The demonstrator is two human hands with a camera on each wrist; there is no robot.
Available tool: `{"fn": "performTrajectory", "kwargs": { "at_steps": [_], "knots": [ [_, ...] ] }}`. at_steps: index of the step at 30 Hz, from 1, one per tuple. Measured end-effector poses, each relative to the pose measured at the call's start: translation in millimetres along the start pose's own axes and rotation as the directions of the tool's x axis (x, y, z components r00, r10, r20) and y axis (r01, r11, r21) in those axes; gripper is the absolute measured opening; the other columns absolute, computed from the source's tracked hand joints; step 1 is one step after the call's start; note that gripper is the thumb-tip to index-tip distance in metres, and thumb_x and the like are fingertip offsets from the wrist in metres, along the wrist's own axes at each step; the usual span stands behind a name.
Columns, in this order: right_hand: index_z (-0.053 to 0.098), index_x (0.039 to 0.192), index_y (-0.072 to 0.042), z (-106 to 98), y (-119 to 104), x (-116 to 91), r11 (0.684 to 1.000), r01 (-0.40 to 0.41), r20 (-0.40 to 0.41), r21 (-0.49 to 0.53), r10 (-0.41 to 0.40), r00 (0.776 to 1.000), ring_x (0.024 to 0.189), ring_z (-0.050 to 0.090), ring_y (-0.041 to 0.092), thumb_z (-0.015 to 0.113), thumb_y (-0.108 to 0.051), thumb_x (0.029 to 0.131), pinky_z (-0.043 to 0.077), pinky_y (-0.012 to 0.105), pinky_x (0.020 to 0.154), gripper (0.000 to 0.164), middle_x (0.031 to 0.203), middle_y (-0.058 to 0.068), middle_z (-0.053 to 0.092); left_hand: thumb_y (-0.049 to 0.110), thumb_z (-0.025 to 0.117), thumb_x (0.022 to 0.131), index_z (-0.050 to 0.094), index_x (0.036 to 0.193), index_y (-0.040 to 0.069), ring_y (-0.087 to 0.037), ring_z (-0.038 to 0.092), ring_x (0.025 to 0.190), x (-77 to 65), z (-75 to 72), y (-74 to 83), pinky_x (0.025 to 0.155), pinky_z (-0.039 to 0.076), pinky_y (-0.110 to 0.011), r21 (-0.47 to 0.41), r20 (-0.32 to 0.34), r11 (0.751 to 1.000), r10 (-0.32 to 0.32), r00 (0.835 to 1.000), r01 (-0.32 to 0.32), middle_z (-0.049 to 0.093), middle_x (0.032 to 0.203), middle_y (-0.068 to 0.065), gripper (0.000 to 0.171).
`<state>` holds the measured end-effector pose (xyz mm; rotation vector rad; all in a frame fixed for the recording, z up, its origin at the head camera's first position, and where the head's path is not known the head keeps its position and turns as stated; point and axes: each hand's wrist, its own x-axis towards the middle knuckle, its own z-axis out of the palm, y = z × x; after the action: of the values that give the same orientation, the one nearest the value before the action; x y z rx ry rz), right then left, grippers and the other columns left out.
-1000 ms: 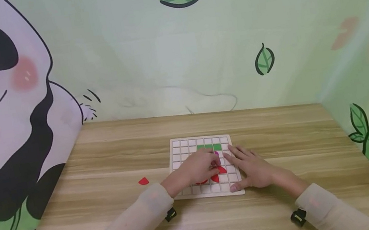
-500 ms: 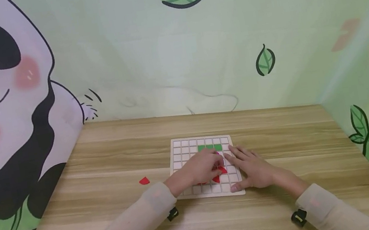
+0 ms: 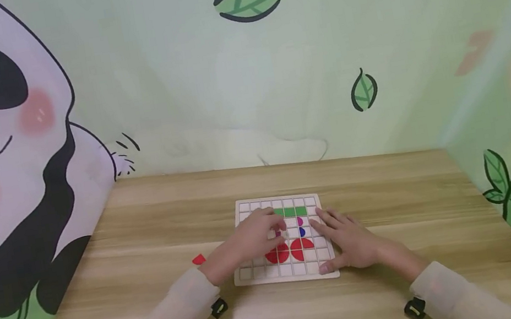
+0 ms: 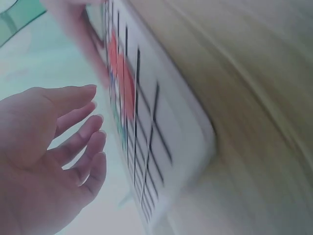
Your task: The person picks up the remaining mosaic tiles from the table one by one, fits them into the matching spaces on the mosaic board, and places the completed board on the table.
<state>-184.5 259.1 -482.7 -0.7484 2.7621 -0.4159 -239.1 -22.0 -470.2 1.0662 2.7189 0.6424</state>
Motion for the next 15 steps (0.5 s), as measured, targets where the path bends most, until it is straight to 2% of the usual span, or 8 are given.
{"fn": "performTrajectory", "kwargs": {
  "at_steps": [7,10,15],
  "knots": [
    [0.028,0.168,-0.01,3,-2,-4,1.0,0.001,-0.005,0.016,0.0,1.0,0.159,0.008,0.05,0.077,-0.067,0.086,0.014,0.075,0.121,0.111,0.176,0.019,0.012,0.019,0.081,0.096,0.073,0.117,0.009,-0.021,0.063,0.108,-44.2,-21.5,-34.2,0.095,0.057,-0.039,-0.109,-0.05,0.99,-0.1,0.994,0.094,0.066,0.114,-0.003,0.024],
    [0.028,0.168,-0.01,3,-3,-4,1.0,0.0,0.004,0.021,0.0,1.0,0.159,0.007,0.05,0.077,-0.067,0.086,0.013,0.075,0.121,0.111,0.176,0.019,0.011,0.017,0.08,0.096,0.072,0.121,0.007,-0.023,0.064,0.11,-61.8,-30.0,-49.4,0.096,0.057,-0.04,-0.123,-0.05,0.984,-0.135,0.99,0.128,0.066,0.117,-0.005,0.028],
    [0.027,0.168,-0.01,3,-2,-4,1.0,-0.006,-0.005,0.009,0.006,1.0,0.159,0.008,0.05,0.076,-0.068,0.086,0.013,0.074,0.121,0.112,0.176,0.019,0.012,0.014,0.079,0.096,0.07,0.124,0.003,-0.029,0.065,0.114,-82.9,-45.5,-71.8,0.099,0.056,-0.047,-0.113,-0.055,0.979,-0.179,0.982,0.172,0.067,0.119,-0.01,0.032]
  ]
}}
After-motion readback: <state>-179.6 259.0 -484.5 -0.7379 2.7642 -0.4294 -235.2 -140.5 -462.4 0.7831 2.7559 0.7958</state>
